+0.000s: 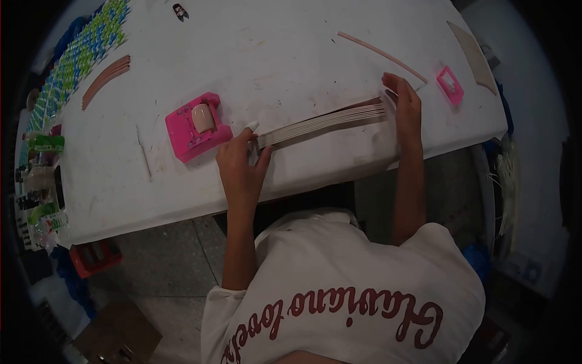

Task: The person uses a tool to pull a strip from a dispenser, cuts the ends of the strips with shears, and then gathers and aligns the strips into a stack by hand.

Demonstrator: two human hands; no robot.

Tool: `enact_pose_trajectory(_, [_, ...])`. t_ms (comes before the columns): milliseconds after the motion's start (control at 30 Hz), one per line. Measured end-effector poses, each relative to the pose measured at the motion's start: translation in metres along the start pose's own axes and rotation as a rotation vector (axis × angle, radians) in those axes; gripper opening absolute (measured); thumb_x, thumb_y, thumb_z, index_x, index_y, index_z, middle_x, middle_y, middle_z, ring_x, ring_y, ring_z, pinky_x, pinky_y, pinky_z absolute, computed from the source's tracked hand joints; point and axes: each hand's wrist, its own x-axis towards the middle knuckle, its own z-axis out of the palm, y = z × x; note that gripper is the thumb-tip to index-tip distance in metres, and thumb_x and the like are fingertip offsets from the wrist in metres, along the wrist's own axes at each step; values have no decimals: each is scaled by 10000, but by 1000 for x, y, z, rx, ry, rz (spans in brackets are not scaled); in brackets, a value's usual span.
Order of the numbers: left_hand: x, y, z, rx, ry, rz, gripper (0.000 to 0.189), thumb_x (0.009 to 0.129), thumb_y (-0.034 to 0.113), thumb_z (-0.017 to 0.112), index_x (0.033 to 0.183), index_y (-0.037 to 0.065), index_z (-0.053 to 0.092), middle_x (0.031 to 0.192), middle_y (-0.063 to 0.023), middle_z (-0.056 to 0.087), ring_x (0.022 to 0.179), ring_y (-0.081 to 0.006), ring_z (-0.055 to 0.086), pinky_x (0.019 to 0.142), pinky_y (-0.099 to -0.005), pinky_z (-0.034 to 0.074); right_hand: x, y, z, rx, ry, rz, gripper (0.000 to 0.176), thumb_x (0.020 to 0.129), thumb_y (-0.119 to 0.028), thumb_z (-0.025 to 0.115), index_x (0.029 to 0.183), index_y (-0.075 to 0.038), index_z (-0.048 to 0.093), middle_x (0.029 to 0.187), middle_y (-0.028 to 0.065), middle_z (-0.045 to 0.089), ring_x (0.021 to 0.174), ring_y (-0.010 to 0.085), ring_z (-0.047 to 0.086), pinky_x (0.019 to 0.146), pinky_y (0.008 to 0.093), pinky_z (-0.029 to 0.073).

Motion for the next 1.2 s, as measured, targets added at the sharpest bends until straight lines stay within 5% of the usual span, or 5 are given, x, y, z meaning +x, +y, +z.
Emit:
enact_pose_trajectory(467, [1,-1,0,-12,21,21,571,717,110,830,1238,67,599,1021,-75,654,921,-265,584,859,-388,445,-14,5,-1,52,-84,96,319,1037,-226,494,1131,21,672,1093,108,689,986,182,646,909,298,499])
enact_pose_trajectory(767, [2,2,-3,17,-12,18,515,717,102,822,1189,72,618,959,-72,647,907,-261,579,839,-382,441,-20,-3,-3,-444,-270,-285,215,912,-144,669,1083,-13,685,1011,129,676,881,229,674,801,314,542])
enact_pose_trajectory(933, [2,1,-2,3,-1,32,523,724,95,813,1205,78,607,952,-63,651,902,-259,575,844,-385,437,-32,-12,28,-845,-132,-605,337,890,-279,695,1161,-81,674,1209,114,623,1200,311,542,1047,466,387])
enact_pose_trajectory(1000, [2,0,-1,21,9,54,500,733,96,814,1186,64,606,966,-59,643,875,-246,569,806,-376,456,-53,-24,57,-835,-230,-635,455,908,-418,646,1245,-114,635,1349,114,537,1324,318,422,1119,546,254])
enact_pose_trajectory(1200, [0,-3,0,13,-32,12,540,717,84,798,1216,71,592,1008,-68,654,946,-278,574,858,-399,434,-111,-48,121,-741,-535,-686,654,898,-587,564,1373,-139,538,1440,118,465,1392,331,368,1139,604,208])
